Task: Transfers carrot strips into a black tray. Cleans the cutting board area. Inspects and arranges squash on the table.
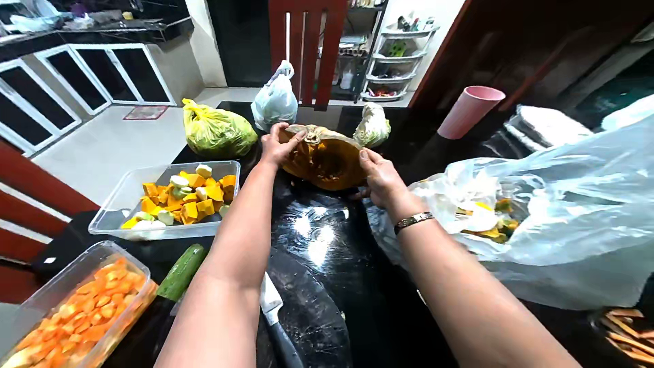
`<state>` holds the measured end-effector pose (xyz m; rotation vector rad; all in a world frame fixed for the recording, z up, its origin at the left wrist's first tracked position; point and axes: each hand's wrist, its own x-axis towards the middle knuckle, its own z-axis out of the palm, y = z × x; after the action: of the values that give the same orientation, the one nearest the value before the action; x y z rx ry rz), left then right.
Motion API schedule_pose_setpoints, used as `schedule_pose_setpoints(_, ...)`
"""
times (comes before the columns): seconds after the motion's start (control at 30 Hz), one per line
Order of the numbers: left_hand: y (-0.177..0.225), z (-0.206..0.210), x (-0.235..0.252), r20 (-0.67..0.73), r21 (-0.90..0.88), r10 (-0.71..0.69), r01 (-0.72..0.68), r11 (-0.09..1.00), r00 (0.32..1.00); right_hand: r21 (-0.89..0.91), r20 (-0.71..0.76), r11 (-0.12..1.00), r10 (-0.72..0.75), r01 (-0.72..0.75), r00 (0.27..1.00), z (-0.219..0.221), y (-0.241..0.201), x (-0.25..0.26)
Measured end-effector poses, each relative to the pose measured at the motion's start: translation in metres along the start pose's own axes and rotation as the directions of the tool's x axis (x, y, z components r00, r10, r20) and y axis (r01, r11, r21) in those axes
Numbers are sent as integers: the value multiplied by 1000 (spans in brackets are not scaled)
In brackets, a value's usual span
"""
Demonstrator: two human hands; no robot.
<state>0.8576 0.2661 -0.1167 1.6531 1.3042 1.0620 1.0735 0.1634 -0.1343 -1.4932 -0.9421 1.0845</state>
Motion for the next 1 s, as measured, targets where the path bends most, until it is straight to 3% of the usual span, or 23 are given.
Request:
schedule_pose_setpoints(0.13, -4, -8, -12, -55, 7, -45, 46, 999, 997, 108, -26, 994, 13, -10, 1000, -5, 3, 0)
schedule_pose_setpoints(0.2, -5, -4, -22, -27, -34, -138, 137, 990, 990, 137, -38, 990, 17, -12, 999, -5, 3, -6)
schedule_pose_setpoints(0.3, 7, -2, -34, 63, 28, -161, 159, 987, 985, 105, -101, 994, -7, 17, 995, -9, 0, -28)
schedule_pose_setpoints(0.4, 32, -13, -63, 153, 83, -124, 112, 990, 980, 51, -121, 997, -49, 55, 991, -19, -11, -61)
schedule_pose_setpoints(0.5, 55, -42, -106, 197, 74, -25, 10, 997, 980, 112, -83, 980, -153, 162, 985, -27, -27, -102)
schedule_pose_setpoints(0.6, 66, -74, -159, 220, 141, 193, -227, 964, 956, 144, -21, 946, -291, 291, 957, -29, -38, -145)
schedule_pose_setpoints(0.7, 64, -98, -222, 160, 283, 253, -290, 914, 954, 101, 61, 901, -429, 422, 901, -17, -45, -187)
schedule_pose_setpoints(0.8, 41, -122, -283, 92, 331, 288, -302, 894, 953, 125, 193, 877, -481, 465, 855, 5, -43, -221)
schedule_pose_setpoints(0.9, 29, -145, -327, -1, 324, 233, -220, 920, 972, 135, 328, 901, -434, 413, 839, 28, -33, -238)
schedule_pose_setpoints(1.0, 25, -165, -352, -65, 532, 217, -151, 833, 974, 90, 467, 939, -334, 332, 819, 47, -8, -240)
